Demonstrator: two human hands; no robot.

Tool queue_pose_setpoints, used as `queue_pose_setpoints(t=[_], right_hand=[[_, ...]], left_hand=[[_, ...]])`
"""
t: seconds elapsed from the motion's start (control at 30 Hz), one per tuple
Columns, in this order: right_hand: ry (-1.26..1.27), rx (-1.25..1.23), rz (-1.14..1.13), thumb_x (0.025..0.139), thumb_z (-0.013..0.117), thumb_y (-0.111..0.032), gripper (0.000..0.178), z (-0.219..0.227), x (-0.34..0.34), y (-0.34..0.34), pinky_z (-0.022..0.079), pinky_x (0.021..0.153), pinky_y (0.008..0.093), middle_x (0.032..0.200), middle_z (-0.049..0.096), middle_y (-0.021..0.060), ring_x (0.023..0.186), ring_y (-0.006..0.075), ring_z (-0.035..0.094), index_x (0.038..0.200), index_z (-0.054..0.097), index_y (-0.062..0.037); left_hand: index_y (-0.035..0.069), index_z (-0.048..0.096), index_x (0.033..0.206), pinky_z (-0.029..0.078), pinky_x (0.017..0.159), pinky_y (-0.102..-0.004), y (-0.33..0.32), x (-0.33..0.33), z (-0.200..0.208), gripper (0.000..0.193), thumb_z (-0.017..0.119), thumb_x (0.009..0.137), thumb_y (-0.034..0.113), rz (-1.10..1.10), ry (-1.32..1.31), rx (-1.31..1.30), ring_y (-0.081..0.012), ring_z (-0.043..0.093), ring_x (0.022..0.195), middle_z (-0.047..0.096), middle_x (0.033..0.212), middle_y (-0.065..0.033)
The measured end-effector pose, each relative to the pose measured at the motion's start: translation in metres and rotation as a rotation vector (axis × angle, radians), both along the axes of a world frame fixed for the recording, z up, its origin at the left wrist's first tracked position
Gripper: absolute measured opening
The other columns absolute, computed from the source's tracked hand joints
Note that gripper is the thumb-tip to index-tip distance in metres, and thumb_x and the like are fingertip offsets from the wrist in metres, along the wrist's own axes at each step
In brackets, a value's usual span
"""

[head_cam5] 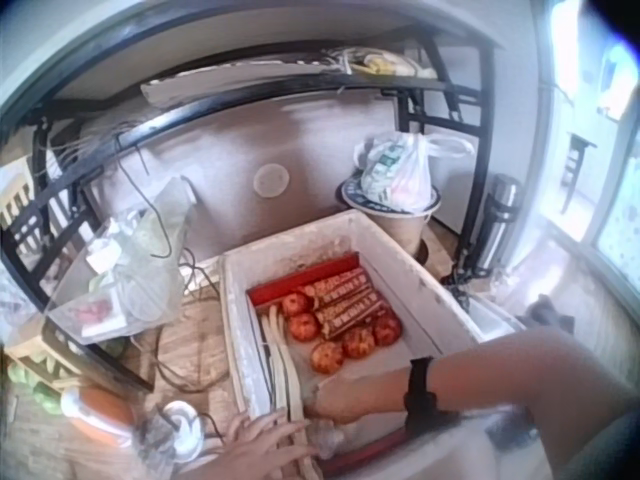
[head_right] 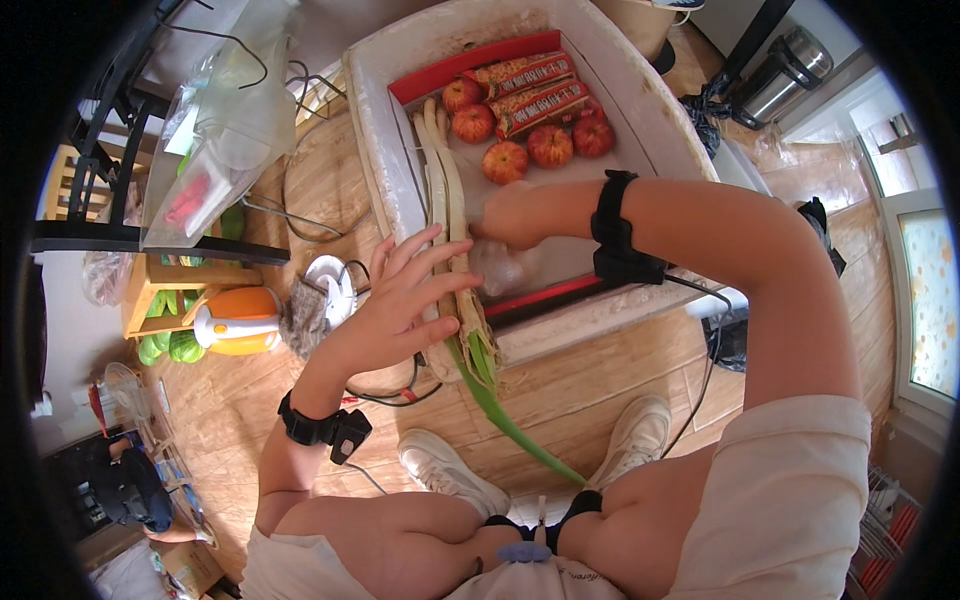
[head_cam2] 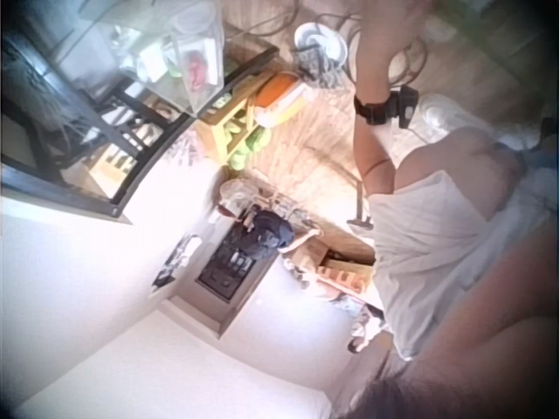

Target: The person packs various items into a white styrofoam box, including apples, snack packages, and a large green scallion, then covers them with plastic bags.

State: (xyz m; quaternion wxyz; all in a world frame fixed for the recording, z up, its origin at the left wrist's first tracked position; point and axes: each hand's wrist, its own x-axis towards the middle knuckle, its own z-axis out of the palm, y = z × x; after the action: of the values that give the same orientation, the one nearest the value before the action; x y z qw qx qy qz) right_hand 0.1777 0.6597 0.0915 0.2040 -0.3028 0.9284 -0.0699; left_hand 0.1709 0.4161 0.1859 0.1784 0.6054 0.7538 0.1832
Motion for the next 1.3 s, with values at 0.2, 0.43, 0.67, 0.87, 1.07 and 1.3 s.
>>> queue_pose_setpoints(t=[0.2, 0.43, 0.67, 0.87, 1.07, 1.3], right_hand=[[0.257, 0.025, -0.211, 0.078, 0.058, -0.010, 0.030, -0.010, -0.017, -0.002, 0.051, 0.059, 0.0431, 0.078, 0.065, 0.0167, 0.072, 0.0337, 0.066, 0.107, 0.055, -0.0028], [0.129, 0.040, -0.545, 0.084, 0.053, -0.013, 0.032, -0.022, -0.035, -0.004, 0.052, 0.061, 0.0429, 0.080, 0.065, 0.0233, 0.075, 0.0366, 0.066, 0.108, 0.044, 0.0060], [-0.285, -0.317, -0.297, 0.074, 0.069, -0.037, 0.071, 0.006, -0.006, 0.015, 0.046, 0.087, 0.0414, 0.110, 0.060, 0.0256, 0.108, 0.0356, 0.057, 0.127, 0.041, 0.0017], [-0.671, -0.348, -0.143, 0.073, 0.070, -0.035, 0.071, 0.040, 0.002, -0.005, 0.040, 0.096, 0.0386, 0.126, 0.052, 0.0241, 0.117, 0.0334, 0.051, 0.132, 0.045, -0.0041], [-0.157, -0.240, -0.087, 0.073, 0.069, -0.026, 0.060, -0.052, 0.004, -0.003, 0.045, 0.090, 0.0406, 0.110, 0.060, 0.0224, 0.109, 0.0350, 0.056, 0.125, 0.050, -0.0041], [-0.084, 0.012, -0.213, 0.071, 0.071, -0.018, 0.056, -0.001, 0.005, -0.023, 0.051, 0.073, 0.0438, 0.092, 0.065, 0.0174, 0.086, 0.0334, 0.065, 0.120, 0.050, -0.0032]], left_hand=[[0.020, 0.058, 0.118, 0.004, 0.109, -0.0538, -0.001, -0.003, -0.001, 0.039, 0.055, 0.086, 0.042, -0.023, -0.071, 0.012, -0.0324, 0.020, 0.139, 0.041, 0.140, -0.0054], [0.020, 0.058, 0.117, 0.004, 0.108, -0.0529, 0.002, 0.000, -0.002, 0.039, 0.055, 0.086, 0.044, 0.002, -0.078, 0.028, -0.0305, 0.024, 0.137, 0.046, 0.134, -0.0039], [0.019, 0.058, 0.117, 0.003, 0.109, -0.0515, 0.001, 0.001, -0.003, 0.040, 0.055, 0.086, 0.044, 0.005, -0.078, 0.029, -0.0298, 0.024, 0.137, 0.048, 0.133, -0.0030], [0.020, 0.057, 0.118, 0.001, 0.108, -0.0521, 0.000, 0.001, 0.001, 0.040, 0.055, 0.087, 0.044, 0.015, -0.097, 0.002, -0.0303, 0.023, 0.137, 0.048, 0.133, -0.0021], [0.020, 0.058, 0.118, 0.001, 0.109, -0.0529, 0.006, 0.004, -0.001, 0.041, 0.054, 0.087, 0.046, 0.017, -0.095, 0.014, -0.0304, 0.023, 0.137, 0.048, 0.133, -0.0019], [0.019, 0.057, 0.119, 0.002, 0.109, -0.0535, 0.002, 0.002, 0.000, 0.044, 0.053, 0.087, 0.049, 0.025, -0.085, 0.021, -0.0306, 0.024, 0.137, 0.048, 0.133, -0.0021]])
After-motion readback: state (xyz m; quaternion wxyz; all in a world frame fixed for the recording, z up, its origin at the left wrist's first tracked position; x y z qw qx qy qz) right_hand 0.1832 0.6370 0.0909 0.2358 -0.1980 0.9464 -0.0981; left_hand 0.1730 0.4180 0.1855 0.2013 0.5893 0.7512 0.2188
